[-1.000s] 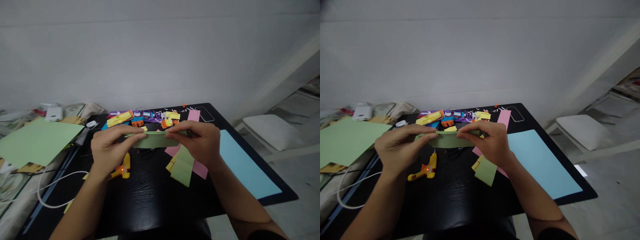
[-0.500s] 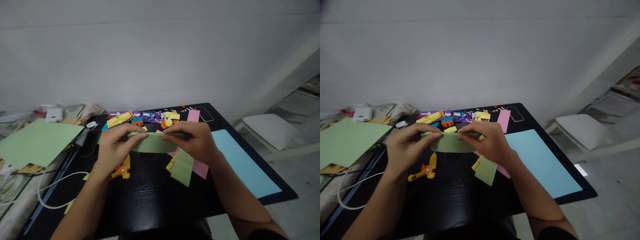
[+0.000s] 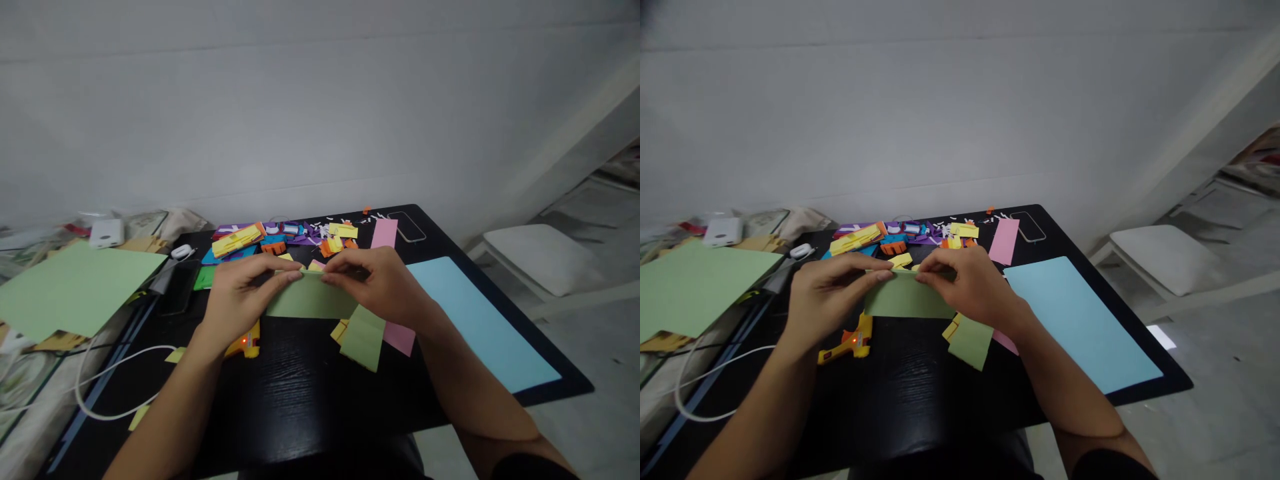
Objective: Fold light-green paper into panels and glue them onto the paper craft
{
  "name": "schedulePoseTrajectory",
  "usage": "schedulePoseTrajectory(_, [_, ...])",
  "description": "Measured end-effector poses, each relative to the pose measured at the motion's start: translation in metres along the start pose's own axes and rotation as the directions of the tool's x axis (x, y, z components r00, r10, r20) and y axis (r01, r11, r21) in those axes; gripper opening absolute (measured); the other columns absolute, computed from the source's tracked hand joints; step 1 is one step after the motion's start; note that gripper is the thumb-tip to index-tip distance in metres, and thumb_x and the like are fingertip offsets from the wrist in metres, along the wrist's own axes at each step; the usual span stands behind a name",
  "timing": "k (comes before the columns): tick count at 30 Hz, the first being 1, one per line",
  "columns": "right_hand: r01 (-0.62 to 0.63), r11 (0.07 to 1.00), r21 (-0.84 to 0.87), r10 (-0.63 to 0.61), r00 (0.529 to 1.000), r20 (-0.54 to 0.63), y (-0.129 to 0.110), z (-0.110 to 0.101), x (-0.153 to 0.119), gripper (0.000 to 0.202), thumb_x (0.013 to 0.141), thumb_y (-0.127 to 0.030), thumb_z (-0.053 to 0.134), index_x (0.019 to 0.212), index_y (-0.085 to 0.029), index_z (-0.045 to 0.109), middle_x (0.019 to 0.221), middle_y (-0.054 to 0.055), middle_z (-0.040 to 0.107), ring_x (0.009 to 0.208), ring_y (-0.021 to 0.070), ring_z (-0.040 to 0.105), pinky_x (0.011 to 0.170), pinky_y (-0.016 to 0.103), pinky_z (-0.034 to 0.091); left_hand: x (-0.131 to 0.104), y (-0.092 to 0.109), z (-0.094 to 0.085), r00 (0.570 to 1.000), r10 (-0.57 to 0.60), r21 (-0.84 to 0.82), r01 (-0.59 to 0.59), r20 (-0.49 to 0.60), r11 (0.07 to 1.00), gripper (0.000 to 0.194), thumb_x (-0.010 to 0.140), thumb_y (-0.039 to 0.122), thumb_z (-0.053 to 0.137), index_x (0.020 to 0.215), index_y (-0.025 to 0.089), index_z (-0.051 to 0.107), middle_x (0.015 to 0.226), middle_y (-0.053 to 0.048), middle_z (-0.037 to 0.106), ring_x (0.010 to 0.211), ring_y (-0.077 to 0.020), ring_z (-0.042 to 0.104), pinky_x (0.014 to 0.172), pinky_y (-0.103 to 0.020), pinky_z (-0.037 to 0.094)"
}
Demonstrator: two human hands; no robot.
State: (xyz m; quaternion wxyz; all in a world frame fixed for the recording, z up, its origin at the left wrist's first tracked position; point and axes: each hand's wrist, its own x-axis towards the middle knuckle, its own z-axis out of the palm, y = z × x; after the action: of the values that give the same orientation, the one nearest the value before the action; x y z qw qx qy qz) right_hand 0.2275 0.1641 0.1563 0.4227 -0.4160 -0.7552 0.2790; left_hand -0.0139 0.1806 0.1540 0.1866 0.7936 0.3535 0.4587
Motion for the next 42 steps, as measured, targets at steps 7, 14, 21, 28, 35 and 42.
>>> schedulePoseTrajectory(7, [0.005, 0.997, -0.074, -0.002, 0.999, 0.032, 0.001, 0.011, -0.001, 0.013, 0.098, -0.031, 0.074, 0.096, -0.020, 0.081, 0.085, 0.000, 0.082, 0.073, 0.0132, 0.071, 0.069, 0.027, 0.049, 0.000, 0.003, 0.009, 0.999, -0.043, -0.038, 0.044, 0.025, 0.998, 0.008, 0.094, 0.025, 0.076, 0.100, 0.025, 0.081, 0.093, 0.000, 0.083, 0.076, -0.0120, 0.075, 0.072, -0.022, 0.058])
schedulePoseTrajectory(14, [-0.045, 0.999, 0.004, 0.044, 0.998, 0.050, 0.004, 0.008, 0.002, 0.013, 0.096, -0.033, 0.075, 0.092, -0.022, 0.082, 0.083, -0.001, 0.081, 0.074, 0.0128, 0.069, 0.069, 0.027, 0.047, 0.001, -0.002, 0.006, 0.993, -0.116, -0.142, 0.119, 0.030, 0.983, 0.013, 0.098, 0.029, 0.072, 0.107, 0.022, 0.078, 0.098, -0.004, 0.082, 0.079, -0.0126, 0.075, 0.066, -0.021, 0.055])
schedulePoseTrajectory(21, [-0.070, 0.997, -0.039, 0.072, 0.995, 0.074, 0.008, -0.008, 0.004, 0.019, 0.098, -0.034, 0.070, 0.093, -0.020, 0.082, 0.081, 0.001, 0.080, 0.070, 0.0134, 0.065, 0.065, 0.027, 0.044, 0.003, -0.013, -0.002, 0.981, -0.187, -0.204, 0.173, -0.053, 0.964, 0.013, 0.094, 0.031, 0.075, 0.102, 0.021, 0.080, 0.088, -0.003, 0.080, 0.073, -0.0126, 0.070, 0.063, -0.022, 0.052])
schedulePoseTrajectory(28, [-0.163, 0.985, 0.051, 0.147, 0.960, 0.239, 0.022, -0.006, 0.003, 0.023, 0.094, -0.038, 0.072, 0.085, -0.018, 0.081, 0.075, 0.001, 0.076, 0.068, 0.0133, 0.061, 0.064, 0.028, 0.043, -0.008, -0.013, -0.001, 0.931, -0.272, -0.090, 0.301, 0.243, 0.949, 0.023, 0.095, 0.042, 0.070, 0.099, 0.022, 0.080, 0.089, -0.003, 0.078, 0.069, -0.0136, 0.062, 0.060, -0.025, 0.045])
schedulePoseTrajectory(35, [-0.379, 0.874, 0.304, 0.324, 0.921, 0.216, 0.049, 0.008, -0.061, 0.033, 0.099, -0.047, 0.063, 0.118, -0.025, 0.080, 0.113, 0.008, 0.078, 0.090, 0.0195, 0.070, 0.074, 0.033, 0.056, -0.070, -0.015, 0.022, 0.841, -0.507, -0.217, 0.540, 0.190, 0.813, 0.028, 0.089, 0.047, 0.075, 0.095, 0.020, 0.080, 0.074, -0.002, 0.072, 0.063, -0.0139, 0.059, 0.057, -0.024, 0.043])
schedulePoseTrajectory(42, [-0.563, 0.589, 0.580, 0.486, 0.820, 0.303, 0.055, 0.035, -0.125, 0.035, 0.088, -0.035, 0.071, 0.121, -0.024, 0.078, 0.119, 0.009, 0.078, 0.105, 0.0237, 0.073, 0.090, 0.039, 0.058, -0.140, -0.008, 0.046, 0.628, -0.729, -0.474, 0.747, 0.272, 0.466, 0.031, 0.084, 0.048, 0.082, 0.098, 0.019, 0.082, 0.076, -0.004, 0.075, 0.070, -0.0162, 0.066, 0.063, -0.024, 0.047])
